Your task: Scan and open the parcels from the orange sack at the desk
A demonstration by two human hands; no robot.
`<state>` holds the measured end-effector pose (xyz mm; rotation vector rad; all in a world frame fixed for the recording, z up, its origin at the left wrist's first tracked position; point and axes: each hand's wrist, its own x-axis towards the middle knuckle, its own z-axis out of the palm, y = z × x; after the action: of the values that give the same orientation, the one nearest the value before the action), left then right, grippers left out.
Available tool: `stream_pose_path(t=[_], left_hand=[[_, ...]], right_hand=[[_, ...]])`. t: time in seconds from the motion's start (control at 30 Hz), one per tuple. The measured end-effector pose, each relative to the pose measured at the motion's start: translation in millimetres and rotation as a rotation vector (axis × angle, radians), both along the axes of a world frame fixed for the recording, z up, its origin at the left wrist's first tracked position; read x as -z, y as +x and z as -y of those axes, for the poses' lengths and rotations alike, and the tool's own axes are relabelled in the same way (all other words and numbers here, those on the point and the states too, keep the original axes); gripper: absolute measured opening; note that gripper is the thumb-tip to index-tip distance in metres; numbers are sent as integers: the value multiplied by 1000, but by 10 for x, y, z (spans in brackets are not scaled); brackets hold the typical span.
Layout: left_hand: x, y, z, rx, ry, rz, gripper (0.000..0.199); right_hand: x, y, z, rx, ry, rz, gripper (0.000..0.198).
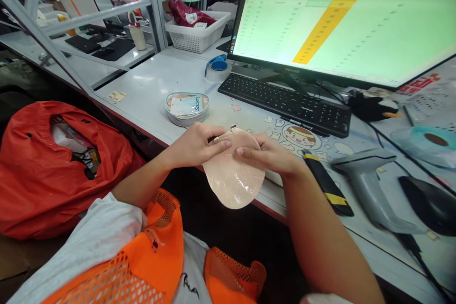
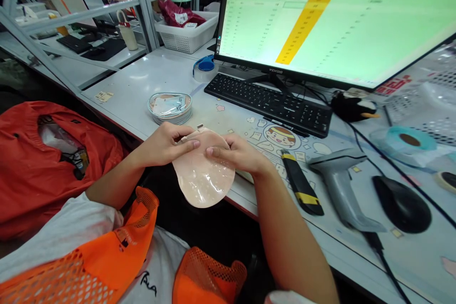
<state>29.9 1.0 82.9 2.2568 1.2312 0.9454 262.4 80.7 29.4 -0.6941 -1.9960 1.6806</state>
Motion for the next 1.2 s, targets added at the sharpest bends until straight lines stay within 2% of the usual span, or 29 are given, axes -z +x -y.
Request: stream_pose_path(t=[0.33, 0.5, 0.63, 0.7, 0.8, 0.83, 0.9, 0.93, 1.0, 1.07, 1.2], left_hand=[[-21, 38, 72, 16, 53, -20, 39], [9, 40, 50, 44, -54, 109, 43], [35, 64, 33, 4, -144, 256, 49], [36, 83, 36, -10, -149, 289, 47], [23, 121, 65, -60, -63, 312, 34], [16, 138, 80, -85, -19, 321, 30], [-1, 177, 115, -118, 56, 336, 26], [-11, 200, 132, -120, 78, 340, 26], [-38, 249, 163, -112, 94, 346, 26], [-70, 297, 181, -107, 91, 351, 28], [-125, 366, 173, -103, 83, 358, 32]], right_hand=[[-30, -7, 11, -23, 46, -19, 45], [-60, -2, 25, -34, 34, -45, 45], [-69, -7, 49, 47, 95, -57, 47], [-55, -35, 84, 126, 213, -82, 43], [-2, -133, 170, 329, 545, -204, 26], [24, -175, 202, 412, 677, -274, 28], [76, -252, 260, 527, 946, -418, 49], [96, -281, 284, 554, 1067, -464, 57], [112, -311, 323, 581, 1262, -472, 59], [96, -312, 350, 629, 1365, -440, 52], [40, -301, 370, 703, 1394, -452, 40]])
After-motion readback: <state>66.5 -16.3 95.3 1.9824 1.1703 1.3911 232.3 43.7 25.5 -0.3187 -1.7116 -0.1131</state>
